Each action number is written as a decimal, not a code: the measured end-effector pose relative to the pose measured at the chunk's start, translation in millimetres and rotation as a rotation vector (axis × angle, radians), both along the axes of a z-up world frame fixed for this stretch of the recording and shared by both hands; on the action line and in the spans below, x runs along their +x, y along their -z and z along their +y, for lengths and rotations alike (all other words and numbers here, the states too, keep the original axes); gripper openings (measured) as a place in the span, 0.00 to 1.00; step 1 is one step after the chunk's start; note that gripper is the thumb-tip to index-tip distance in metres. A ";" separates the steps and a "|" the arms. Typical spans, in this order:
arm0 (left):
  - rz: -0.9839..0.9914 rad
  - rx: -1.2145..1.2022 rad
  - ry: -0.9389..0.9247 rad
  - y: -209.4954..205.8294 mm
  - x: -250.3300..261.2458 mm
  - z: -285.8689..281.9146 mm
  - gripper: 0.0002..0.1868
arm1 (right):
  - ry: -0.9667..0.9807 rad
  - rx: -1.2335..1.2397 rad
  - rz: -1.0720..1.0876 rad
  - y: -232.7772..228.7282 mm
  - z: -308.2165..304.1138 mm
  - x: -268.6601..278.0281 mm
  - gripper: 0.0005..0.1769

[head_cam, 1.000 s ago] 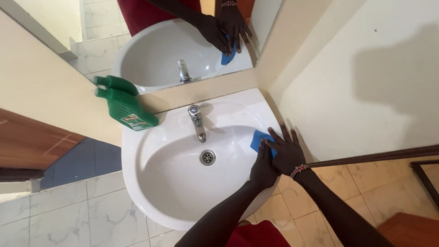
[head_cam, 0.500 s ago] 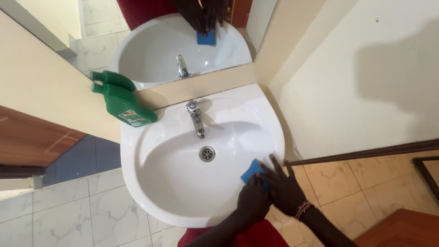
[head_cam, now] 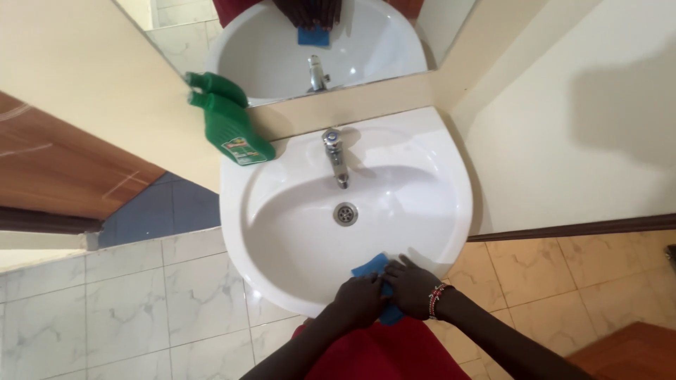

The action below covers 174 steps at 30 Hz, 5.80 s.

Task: Cleaning a bathroom sink and faucet using a sponge

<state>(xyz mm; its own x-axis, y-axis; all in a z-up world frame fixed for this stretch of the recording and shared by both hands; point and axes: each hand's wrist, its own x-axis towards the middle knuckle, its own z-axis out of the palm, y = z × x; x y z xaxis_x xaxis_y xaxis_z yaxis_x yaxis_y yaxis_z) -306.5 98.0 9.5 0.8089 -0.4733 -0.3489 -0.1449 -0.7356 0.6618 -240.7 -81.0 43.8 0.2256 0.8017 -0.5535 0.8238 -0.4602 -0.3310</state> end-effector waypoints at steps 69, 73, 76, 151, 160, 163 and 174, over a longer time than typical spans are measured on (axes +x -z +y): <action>-0.747 0.259 -0.774 -26.0 51.9 234.2 0.33 | 0.815 0.022 -0.120 152.6 145.1 -5.2 0.60; -0.727 0.302 -0.773 -23.6 56.9 233.1 0.34 | 1.219 0.065 0.298 156.9 226.6 6.0 0.64; -0.727 0.286 -0.773 -20.6 58.7 232.9 0.34 | 1.644 0.318 0.431 197.9 270.8 18.6 0.68; -0.855 0.093 -0.824 1.0 58.4 239.1 0.28 | 0.467 0.559 -0.694 64.7 137.2 131.8 0.42; -0.884 0.093 -0.815 -6.4 54.8 234.7 0.29 | 0.597 0.650 -0.755 60.2 87.3 193.2 0.36; -0.904 0.134 -0.797 -6.4 58.5 236.1 0.29 | 0.596 0.739 -0.776 58.0 115.4 211.1 0.34; -0.882 0.136 -0.825 2.8 58.9 237.5 0.28 | 0.616 0.336 -0.761 33.8 74.5 227.9 0.35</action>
<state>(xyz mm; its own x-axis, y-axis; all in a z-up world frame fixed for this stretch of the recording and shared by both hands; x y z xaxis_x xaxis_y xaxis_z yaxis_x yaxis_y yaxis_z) -247.6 335.6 6.7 0.8345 0.2930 0.4666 0.0375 -0.8751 0.4824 -12.7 -6.6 10.0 0.8455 0.5156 0.1386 0.5218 -0.8530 -0.0102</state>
